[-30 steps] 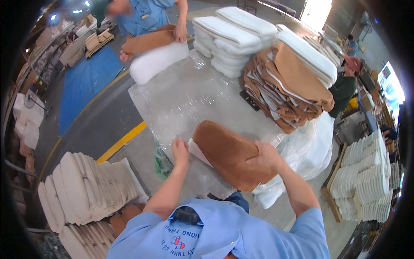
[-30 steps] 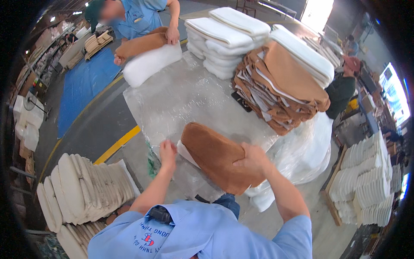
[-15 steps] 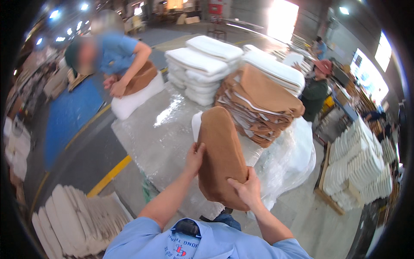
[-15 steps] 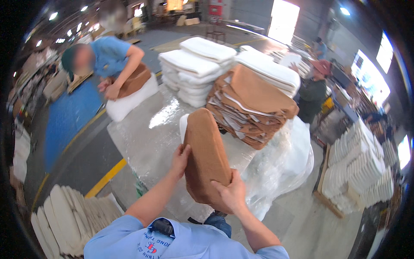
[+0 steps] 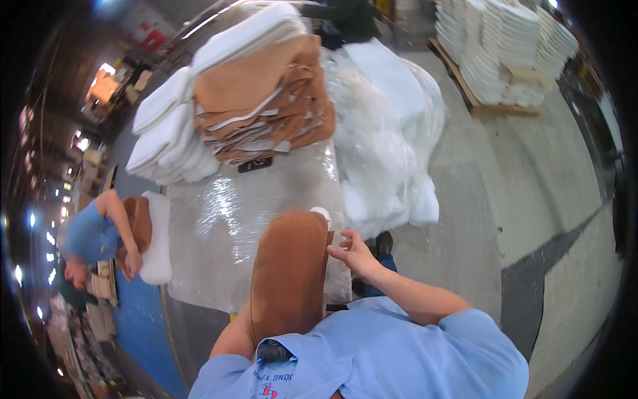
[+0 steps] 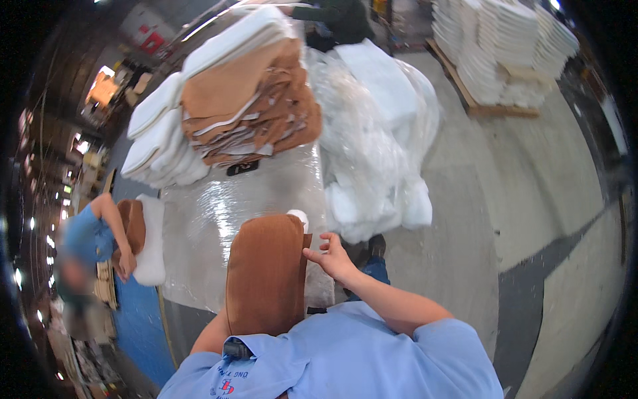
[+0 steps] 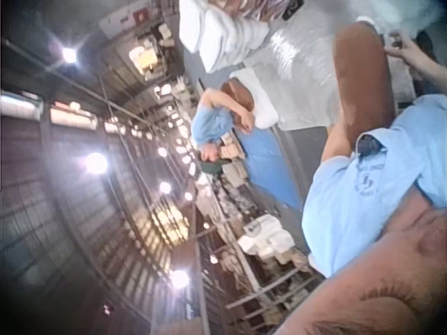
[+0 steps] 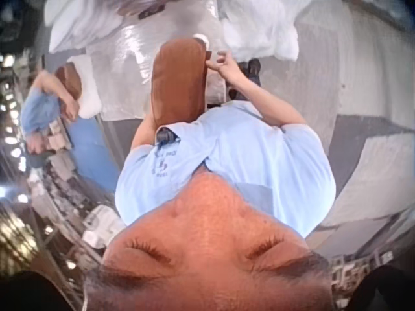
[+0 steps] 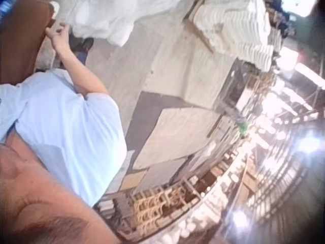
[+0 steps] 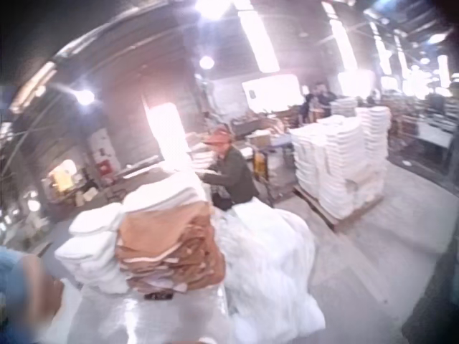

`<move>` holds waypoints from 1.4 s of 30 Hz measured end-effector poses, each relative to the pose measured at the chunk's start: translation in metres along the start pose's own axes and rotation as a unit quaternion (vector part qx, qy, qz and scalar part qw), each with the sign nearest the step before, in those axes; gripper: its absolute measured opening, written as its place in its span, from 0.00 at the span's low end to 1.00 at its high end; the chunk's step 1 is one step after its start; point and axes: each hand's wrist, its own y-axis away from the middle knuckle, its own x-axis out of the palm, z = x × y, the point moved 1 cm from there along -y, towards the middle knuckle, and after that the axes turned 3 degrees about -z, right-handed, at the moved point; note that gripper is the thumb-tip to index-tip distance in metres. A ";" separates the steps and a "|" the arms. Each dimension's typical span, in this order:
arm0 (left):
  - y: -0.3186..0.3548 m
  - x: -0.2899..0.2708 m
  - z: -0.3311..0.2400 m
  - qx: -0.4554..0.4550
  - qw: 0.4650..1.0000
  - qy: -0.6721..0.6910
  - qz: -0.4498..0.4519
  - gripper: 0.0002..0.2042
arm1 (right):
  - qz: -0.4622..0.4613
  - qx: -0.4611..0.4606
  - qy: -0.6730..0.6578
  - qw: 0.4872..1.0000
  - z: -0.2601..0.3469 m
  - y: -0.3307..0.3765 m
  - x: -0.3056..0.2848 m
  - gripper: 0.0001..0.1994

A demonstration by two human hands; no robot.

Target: The person inserts white foam pads into brown fabric covers and ties the edges to secure them. The person repeatedly picks up a foam pad, places it into a cover, and ties the cover closed, stacking finished units nearby.

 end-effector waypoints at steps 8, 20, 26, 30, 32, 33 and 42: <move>-0.019 0.044 -0.004 0.134 0.951 -0.280 0.000 0.20 | 0.030 -0.043 -0.258 0.965 -0.044 -0.005 0.008 0.07; -0.091 0.025 0.001 -0.185 0.939 -0.178 0.227 0.21 | -0.079 0.113 -0.431 0.892 -0.080 -0.045 -0.005 0.07; -0.110 0.017 0.023 -0.356 0.890 0.080 0.273 0.23 | -0.077 0.133 -0.461 0.874 -0.072 -0.062 -0.012 0.08; -0.117 0.027 0.014 -0.381 0.870 0.172 0.263 0.20 | -0.123 0.167 -0.471 0.857 -0.073 -0.074 -0.014 0.08; -0.112 0.027 0.013 -0.343 0.907 0.137 0.203 0.16 | -0.138 0.188 -0.479 0.847 -0.071 -0.076 -0.011 0.08; -0.106 0.025 0.015 -0.296 0.938 0.089 0.153 0.14 | -0.145 0.192 -0.484 0.841 -0.067 -0.075 -0.010 0.08; -0.086 0.022 0.030 -0.417 0.883 0.193 0.096 0.18 | -0.142 0.243 -0.410 0.867 -0.050 -0.090 -0.010 0.12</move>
